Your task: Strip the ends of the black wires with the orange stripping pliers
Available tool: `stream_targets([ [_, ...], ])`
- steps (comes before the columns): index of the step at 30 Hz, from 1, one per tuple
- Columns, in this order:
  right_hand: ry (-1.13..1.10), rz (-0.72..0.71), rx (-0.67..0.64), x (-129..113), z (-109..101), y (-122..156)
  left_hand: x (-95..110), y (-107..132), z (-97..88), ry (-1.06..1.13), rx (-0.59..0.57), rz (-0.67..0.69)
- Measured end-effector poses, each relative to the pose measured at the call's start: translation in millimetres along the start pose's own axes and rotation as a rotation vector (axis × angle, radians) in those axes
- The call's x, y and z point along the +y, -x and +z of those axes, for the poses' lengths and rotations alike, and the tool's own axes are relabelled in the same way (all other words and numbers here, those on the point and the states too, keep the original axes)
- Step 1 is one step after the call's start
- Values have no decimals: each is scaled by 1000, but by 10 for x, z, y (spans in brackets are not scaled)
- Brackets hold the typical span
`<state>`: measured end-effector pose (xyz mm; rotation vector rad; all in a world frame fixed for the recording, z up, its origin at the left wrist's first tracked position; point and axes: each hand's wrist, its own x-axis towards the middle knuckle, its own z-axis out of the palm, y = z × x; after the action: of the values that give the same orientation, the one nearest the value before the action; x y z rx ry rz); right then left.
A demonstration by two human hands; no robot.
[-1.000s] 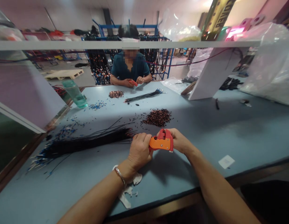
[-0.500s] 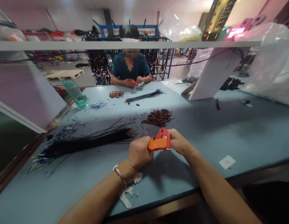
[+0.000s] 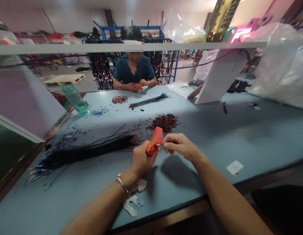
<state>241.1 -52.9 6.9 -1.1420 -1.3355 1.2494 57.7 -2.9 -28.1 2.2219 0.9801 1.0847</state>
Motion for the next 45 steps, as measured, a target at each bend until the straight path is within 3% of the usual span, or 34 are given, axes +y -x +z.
stream_targets([
  [3, 5, -26, 74, 41, -22, -18, -3, -42, -43, 180, 22, -72],
  [5, 2, -27, 106, 80, -33, -32, 4, -59, -53, 398, -26, -142],
  [10, 37, -78, 206, 131, -52, -53, 31, -64, -24, 1132, -288, -417],
  [13, 74, -115, 232, 105, -70, -47, 38, -73, -39, 1344, -449, -504],
  [19, 162, -185, 240, 37, -74, -6, 43, -72, -80, 1401, -614, -529],
  [27, 585, -297, 482, -66, 28, 78, 45, -2, -32, 1287, -763, -494],
  [31, 722, -396, 579, -100, 46, 113, 54, -1, -38, 1286, -769, -508],
  [39, 721, -506, 485, -49, 30, 88, 67, -3, -50, 1302, -774, -508],
  [45, 756, -647, 561, -39, 21, 29, 60, -8, -44, 1331, -742, -504],
])
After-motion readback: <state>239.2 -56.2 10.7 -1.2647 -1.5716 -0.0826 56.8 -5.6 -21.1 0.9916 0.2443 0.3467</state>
